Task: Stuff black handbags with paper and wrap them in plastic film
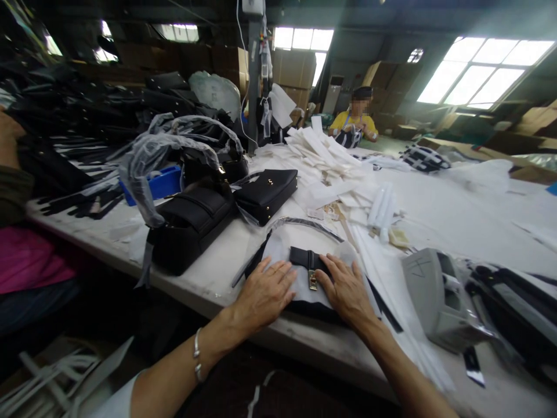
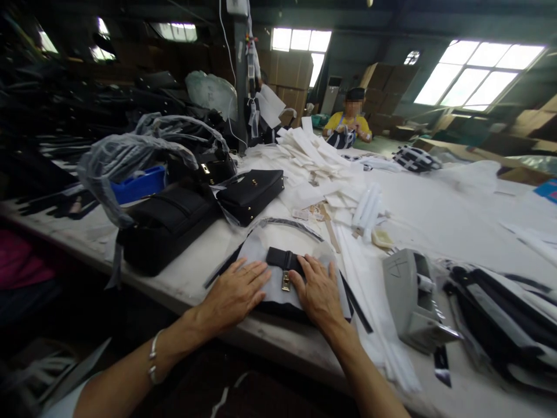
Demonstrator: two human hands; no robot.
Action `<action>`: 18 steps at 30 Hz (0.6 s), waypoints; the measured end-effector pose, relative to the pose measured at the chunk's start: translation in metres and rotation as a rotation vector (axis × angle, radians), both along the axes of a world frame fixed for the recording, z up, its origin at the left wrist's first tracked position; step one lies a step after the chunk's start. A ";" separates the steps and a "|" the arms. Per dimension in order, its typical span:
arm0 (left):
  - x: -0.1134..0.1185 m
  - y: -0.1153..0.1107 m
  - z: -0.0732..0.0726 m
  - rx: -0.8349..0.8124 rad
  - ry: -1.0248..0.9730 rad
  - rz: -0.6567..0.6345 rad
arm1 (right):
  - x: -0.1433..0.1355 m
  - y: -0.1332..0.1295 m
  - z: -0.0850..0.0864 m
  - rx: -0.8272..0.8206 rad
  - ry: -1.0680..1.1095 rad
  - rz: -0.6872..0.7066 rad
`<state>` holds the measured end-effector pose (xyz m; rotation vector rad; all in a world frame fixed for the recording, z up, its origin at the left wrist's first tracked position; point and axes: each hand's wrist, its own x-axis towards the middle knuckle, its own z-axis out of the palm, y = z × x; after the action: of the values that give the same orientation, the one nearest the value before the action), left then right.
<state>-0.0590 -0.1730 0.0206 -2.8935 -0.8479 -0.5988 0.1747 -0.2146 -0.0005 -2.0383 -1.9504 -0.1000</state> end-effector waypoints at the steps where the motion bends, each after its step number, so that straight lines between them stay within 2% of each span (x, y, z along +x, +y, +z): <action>1: 0.000 -0.002 -0.006 0.003 0.001 0.006 | 0.000 -0.001 -0.002 0.022 -0.007 0.005; 5: -0.003 -0.005 -0.020 0.000 -0.020 0.020 | -0.002 -0.002 -0.006 0.070 -0.028 0.017; 11: -0.004 -0.006 -0.017 0.007 -0.030 0.030 | -0.003 -0.003 -0.002 0.075 -0.029 0.018; 18: -0.004 -0.005 -0.024 0.010 -0.077 0.025 | -0.004 -0.003 0.002 0.022 -0.003 0.003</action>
<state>-0.0627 -0.1784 -0.0037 -2.8636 -0.8857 -0.7143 0.1707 -0.2180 0.0018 -2.0232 -1.9455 -0.1236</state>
